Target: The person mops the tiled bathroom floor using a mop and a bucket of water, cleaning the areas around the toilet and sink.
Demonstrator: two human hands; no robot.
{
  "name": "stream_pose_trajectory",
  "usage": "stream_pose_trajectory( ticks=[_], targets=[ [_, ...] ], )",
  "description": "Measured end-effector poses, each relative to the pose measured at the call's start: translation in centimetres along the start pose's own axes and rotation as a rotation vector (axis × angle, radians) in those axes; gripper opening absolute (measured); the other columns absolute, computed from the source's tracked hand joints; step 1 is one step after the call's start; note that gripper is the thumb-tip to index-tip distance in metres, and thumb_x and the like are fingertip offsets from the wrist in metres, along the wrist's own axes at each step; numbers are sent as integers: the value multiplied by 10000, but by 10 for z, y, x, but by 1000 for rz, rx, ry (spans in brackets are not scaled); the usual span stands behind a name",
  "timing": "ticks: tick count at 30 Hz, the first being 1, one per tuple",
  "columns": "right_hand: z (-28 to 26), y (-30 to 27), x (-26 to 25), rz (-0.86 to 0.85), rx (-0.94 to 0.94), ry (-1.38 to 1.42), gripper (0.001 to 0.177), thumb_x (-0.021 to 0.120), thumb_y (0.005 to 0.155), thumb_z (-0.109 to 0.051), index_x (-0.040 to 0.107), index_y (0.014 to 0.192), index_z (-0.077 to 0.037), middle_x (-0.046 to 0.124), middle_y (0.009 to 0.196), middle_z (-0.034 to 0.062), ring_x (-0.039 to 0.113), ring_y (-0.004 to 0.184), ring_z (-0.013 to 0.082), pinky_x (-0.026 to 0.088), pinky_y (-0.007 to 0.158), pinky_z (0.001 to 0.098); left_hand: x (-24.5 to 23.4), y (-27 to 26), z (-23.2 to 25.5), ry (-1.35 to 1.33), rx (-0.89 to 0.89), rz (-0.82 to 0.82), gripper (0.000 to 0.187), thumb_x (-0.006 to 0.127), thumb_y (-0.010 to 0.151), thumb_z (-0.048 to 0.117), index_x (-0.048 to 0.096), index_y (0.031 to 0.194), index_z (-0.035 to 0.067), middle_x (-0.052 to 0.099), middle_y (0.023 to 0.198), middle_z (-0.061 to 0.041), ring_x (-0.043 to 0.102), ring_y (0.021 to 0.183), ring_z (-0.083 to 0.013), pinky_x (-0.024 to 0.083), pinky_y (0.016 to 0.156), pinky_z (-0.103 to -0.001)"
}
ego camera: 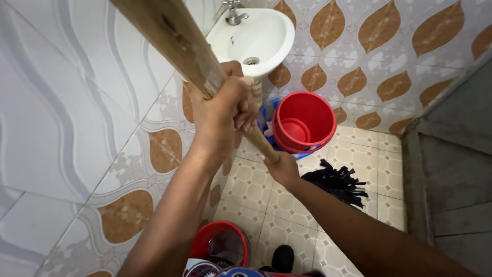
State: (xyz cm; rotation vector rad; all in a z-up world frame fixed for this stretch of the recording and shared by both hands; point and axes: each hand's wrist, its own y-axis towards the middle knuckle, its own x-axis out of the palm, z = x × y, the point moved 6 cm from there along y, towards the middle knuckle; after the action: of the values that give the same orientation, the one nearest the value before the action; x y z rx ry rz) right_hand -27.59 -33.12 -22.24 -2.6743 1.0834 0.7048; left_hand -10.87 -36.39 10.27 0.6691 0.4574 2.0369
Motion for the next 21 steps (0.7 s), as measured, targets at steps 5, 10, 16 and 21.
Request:
stream_pose_trajectory(
  ticks=[5,10,16,21],
  targets=[
    [-16,-29,-9,-75,-192,-122,320,720,888,-378,713,933,-61,698,686,110,712,667,264,523,639,411,30,-21,13,98,13,158,155,639,852,91,539,734,87,487,566,24,452,422,-83,376,385,-273],
    [-3,-72,-29,-300,-34,-80,337,712,872,-413,714,872,-76,718,684,111,723,657,281,550,643,413,67,-52,25,198,88,311,187,641,867,117,560,703,79,517,546,26,493,426,-71,406,381,-262],
    [31,-122,-34,-279,-84,-233,341,728,763,-420,747,822,-85,750,737,113,746,736,290,559,691,426,74,-93,35,213,190,453,237,626,898,102,549,675,77,522,550,13,491,399,-77,408,366,-264],
    [57,-164,-41,-306,-54,-347,361,721,757,-431,742,824,-77,743,782,140,729,767,329,559,714,446,72,-130,39,262,307,578,238,597,902,55,561,667,57,528,564,8,500,426,-85,404,381,-269]
  ],
)
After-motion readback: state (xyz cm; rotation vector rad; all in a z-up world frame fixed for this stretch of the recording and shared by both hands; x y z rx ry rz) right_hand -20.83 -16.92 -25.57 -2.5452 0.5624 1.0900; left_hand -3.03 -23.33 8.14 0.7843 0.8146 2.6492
